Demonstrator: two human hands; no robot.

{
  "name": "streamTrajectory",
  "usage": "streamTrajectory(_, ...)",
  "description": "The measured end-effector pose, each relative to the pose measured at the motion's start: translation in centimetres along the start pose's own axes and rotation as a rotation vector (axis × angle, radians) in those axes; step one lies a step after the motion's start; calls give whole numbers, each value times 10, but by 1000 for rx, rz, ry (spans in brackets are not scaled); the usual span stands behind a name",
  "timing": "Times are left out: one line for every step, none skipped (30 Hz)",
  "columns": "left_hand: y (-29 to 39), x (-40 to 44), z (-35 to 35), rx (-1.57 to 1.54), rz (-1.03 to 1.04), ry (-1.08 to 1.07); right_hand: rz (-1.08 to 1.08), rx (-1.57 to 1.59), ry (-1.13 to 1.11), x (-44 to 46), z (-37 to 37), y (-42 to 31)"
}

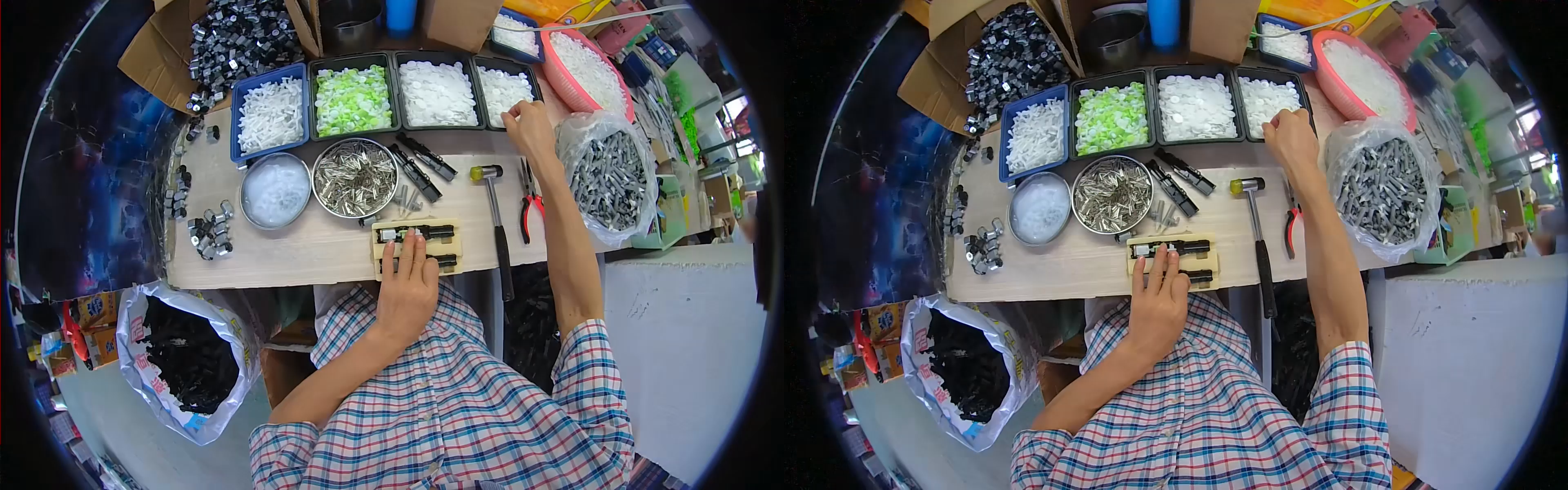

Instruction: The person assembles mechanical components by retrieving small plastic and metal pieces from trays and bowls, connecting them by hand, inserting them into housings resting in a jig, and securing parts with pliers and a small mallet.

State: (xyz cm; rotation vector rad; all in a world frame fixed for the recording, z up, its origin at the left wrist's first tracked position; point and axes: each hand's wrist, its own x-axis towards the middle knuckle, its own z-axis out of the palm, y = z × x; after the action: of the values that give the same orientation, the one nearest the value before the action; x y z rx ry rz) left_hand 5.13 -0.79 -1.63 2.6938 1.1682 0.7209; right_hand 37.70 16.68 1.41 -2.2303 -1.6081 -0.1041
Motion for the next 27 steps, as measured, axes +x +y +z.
streamTrajectory(-2, -1, -1, -34, -4, 0, 13, -8, -9, -3, -4, -3)
streamTrajectory(-4, -1, -2, -34, 12, -7, 27, -16, -18, -5, -5, -6)
streamTrajectory(-6, -2, -2, -35, 29, -16, 13, -17, -17, -4, -3, -4)
streamTrajectory(-7, -2, -3, -39, 48, -25, 1, -19, -15, -3, 0, 1)
streamTrajectory(-9, -2, -3, -62, 55, -2, -12, -22, -10, 0, 2, 5)
streamTrajectory(-12, -2, -3, -85, 62, 23, -5, -27, -44, 4, 3, 7)
streamTrajectory(-14, -2, -4, -109, 69, 47, 3, -31, -78, 7, 4, 9)
streamTrajectory(-14, -1, -7, -156, 57, 74, 11, -36, -112, 10, 4, 11)
streamTrajectory(-14, 0, -12, -201, 43, 102, 1, -38, -141, 12, 2, 12)
streamTrajectory(-14, 1, -17, -246, 28, 130, -11, -39, -171, 14, 1, 12)
streamTrajectory(-14, 2, -20, -307, -7, 165, -22, -41, -203, 15, 0, 13)
streamTrajectory(-14, 3, -22, -368, -42, 200, -81, -21, -151, 15, 2, 19)
streamTrajectory(-14, 4, -24, -431, -77, 235, -140, -2, -98, 13, 7, 26)
streamTrajectory(-15, 5, -27, -496, -119, 248, -198, 17, -45, 11, 13, 33)
streamTrajectory(-15, 6, -30, -560, -162, 260, -246, 34, 9, 8, 14, 35)
streamTrajectory(-16, 6, -33, -623, -204, 273, -293, 53, 64, 5, 16, 37)
streamTrajectory(-17, 7, -35, -664, -243, 250, -340, 72, 120, 3, 18, 39)
streamTrajectory(-19, 6, -38, -705, -281, 227, -349, 83, 135, 3, 20, 40)
streamTrajectory(-20, 6, -40, -745, -320, 203, -358, 95, 149, 2, 21, 41)
streamTrajectory(-21, 7, -44, -781, -340, 203, -367, 107, 164, 2, 23, 43)
streamTrajectory(-22, 9, -47, -817, -360, 204, -338, 141, 176, 1, 21, 41)
streamTrajectory(-23, 11, -49, -853, -381, 205, -311, 175, 187, -2, 20, 40)
streamTrajectory(-25, 12, -48, -905, -421, 217, -283, 210, 198, -5, 18, 38)
streamTrajectory(-27, 12, -46, -956, -463, 229, -223, 278, 193, -13, 11, 28)
streamTrajectory(-29, 13, -45, -1006, -506, 244, -165, 346, 187, -26, -2, 9)
streamTrajectory(-31, 16, -47, -1024, -507, 260, -108, 415, 177, -41, -12, -9)
streamTrajectory(-32, 20, -50, -1041, -509, 278, -48, 548, 82, -59, -17, -25)
